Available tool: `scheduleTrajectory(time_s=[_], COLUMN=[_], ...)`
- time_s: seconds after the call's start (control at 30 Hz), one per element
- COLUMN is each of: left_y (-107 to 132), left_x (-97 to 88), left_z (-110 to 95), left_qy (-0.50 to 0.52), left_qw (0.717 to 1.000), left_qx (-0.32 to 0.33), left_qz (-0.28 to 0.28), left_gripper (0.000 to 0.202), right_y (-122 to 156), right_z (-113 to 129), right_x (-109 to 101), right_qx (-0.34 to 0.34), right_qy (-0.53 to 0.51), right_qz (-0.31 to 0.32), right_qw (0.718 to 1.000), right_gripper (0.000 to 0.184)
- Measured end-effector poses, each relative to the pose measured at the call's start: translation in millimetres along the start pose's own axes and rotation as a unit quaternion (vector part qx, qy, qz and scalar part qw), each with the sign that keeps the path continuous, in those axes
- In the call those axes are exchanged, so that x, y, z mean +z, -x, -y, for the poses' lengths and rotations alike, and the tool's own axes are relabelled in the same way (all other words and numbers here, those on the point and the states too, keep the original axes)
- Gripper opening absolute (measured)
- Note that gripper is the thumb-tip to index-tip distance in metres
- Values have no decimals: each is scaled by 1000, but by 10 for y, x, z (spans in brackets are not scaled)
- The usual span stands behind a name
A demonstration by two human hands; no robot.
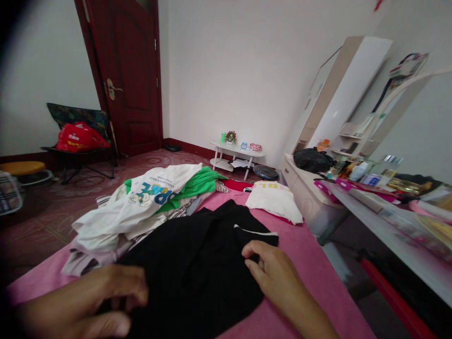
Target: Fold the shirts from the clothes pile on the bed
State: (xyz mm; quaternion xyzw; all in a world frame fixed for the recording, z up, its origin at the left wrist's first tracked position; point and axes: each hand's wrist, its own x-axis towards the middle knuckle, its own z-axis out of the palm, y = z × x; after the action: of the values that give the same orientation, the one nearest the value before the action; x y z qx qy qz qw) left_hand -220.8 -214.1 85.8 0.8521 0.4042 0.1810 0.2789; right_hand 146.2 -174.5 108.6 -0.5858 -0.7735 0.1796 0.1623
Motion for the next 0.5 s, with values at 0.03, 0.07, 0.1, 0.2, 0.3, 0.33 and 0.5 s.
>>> scheduleTrajectory(time_s=[0.03, 0.07, 0.1, 0.2, 0.3, 0.33, 0.5], left_y=[-76, -151, -218, -309, -275, -260, -267], left_x=[-37, -57, -56, 55, 223, 273, 440], left_z=[-74, -134, -178, -221, -198, -189, -131], left_qy=[-18, -40, -61, -98, -141, -156, -156], left_qw=[1000, 999, 997, 993, 983, 981, 980], left_qx=[-17, -34, -41, 12, 39, 25, -69], left_qz=[2, 4, 9, 61, 108, 113, 106], left_gripper=[34, 42, 49, 51, 47, 47, 19], right_y=[-62, -117, -162, -214, -157, -123, 90], right_z=[39, 61, 64, 2, -27, -8, 215], right_x=[72, 157, 250, 506, 617, 611, 307], right_qx=[-14, -30, -44, -54, -29, -23, -20], right_qy=[-22, -39, -43, 32, 108, 114, 44], right_qz=[9, 29, 57, 122, 119, 106, 31], right_qw=[1000, 998, 997, 991, 987, 987, 998], right_gripper=[29, 43, 59, 88, 49, 32, 18])
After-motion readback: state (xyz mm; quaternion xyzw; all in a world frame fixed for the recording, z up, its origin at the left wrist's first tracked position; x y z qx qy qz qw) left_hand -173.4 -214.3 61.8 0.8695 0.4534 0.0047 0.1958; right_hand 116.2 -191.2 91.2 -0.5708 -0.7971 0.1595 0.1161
